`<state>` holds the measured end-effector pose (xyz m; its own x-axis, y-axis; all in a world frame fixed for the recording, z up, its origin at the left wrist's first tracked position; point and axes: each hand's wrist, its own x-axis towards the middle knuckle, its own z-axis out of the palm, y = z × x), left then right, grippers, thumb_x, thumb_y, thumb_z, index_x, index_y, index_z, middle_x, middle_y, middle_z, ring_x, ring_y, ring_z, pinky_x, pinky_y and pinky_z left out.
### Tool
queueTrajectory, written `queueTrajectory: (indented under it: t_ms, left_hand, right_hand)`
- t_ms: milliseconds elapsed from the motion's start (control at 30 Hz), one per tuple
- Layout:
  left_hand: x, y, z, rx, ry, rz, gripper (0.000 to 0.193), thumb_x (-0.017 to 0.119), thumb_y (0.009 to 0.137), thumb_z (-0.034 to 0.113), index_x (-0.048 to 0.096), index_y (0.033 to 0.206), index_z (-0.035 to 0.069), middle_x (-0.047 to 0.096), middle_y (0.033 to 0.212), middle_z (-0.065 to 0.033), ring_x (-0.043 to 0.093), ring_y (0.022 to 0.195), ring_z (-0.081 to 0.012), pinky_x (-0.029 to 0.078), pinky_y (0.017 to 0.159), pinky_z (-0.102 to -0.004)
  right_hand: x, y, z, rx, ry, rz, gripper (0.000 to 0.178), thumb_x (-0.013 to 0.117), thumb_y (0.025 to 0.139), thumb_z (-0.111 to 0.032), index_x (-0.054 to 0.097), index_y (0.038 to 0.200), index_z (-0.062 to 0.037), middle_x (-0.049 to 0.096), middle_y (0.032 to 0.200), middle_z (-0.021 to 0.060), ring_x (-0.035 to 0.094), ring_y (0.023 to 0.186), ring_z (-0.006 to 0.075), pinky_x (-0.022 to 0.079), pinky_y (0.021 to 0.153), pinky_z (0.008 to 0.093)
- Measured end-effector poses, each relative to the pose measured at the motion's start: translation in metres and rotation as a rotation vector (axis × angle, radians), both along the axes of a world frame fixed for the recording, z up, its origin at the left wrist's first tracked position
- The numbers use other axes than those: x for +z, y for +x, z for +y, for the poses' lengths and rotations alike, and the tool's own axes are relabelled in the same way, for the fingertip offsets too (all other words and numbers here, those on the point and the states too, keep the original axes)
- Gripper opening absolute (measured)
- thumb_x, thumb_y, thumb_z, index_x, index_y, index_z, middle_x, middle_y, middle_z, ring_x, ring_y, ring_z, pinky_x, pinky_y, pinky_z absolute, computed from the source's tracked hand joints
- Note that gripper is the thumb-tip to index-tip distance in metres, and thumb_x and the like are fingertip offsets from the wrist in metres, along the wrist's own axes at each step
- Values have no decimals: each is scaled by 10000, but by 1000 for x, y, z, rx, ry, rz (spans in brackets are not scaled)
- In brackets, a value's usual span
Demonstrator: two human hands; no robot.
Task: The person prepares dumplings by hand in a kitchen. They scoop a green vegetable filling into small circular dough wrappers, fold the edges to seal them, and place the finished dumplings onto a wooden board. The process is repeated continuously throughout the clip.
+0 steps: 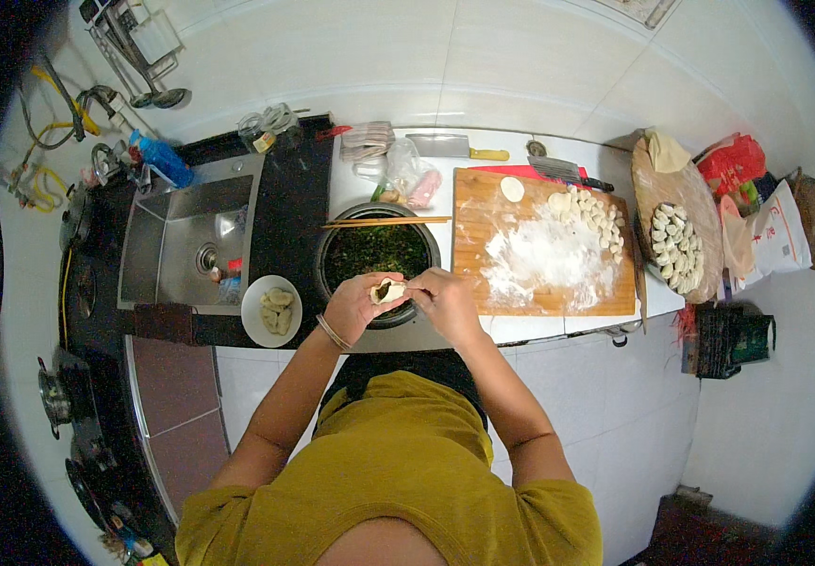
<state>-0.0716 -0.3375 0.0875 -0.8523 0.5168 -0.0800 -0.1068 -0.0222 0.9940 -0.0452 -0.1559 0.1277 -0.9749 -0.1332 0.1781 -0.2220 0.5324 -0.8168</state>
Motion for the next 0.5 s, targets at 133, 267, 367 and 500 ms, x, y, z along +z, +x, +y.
queueTrajectory:
  t_ms: [133,267,367,500]
  left_hand:
    - [-7,1,8,69,106,-39,293,594,828,147,574,1053,-39,609,1039,-154,603,932,-250,476,834,-340]
    - [5,1,9,-40,5,-32,279,411,932,73,465,1103,-141,513,1188,-236,544,1078,-299,463,966,-431]
    - [5,4,14,-71,-22,51,286,451,920,80,471,1119,-125,521,1179,-223,548,1074,-284,482,943,-408]
    - [33,3,26,-224,-455,408,334,503,898,75,460,1187,-86,532,1176,-194,553,1067,-266,494,932,-366]
  right_hand:
    - [-8,2,5,15,41,165,91,659,728,7,663,817,-10,610,749,122,592,657,281,485,595,341]
    - [3,5,10,-1,50,202,72,672,722,-13,646,789,-8,610,755,115,595,674,273,484,596,348]
    - [3,7,16,24,68,208,84,675,726,-20,649,805,-8,612,763,119,594,677,274,483,594,347]
    - [-10,11,29,-18,-2,246,100,670,738,-5,662,838,-4,618,770,124,593,669,254,477,594,323]
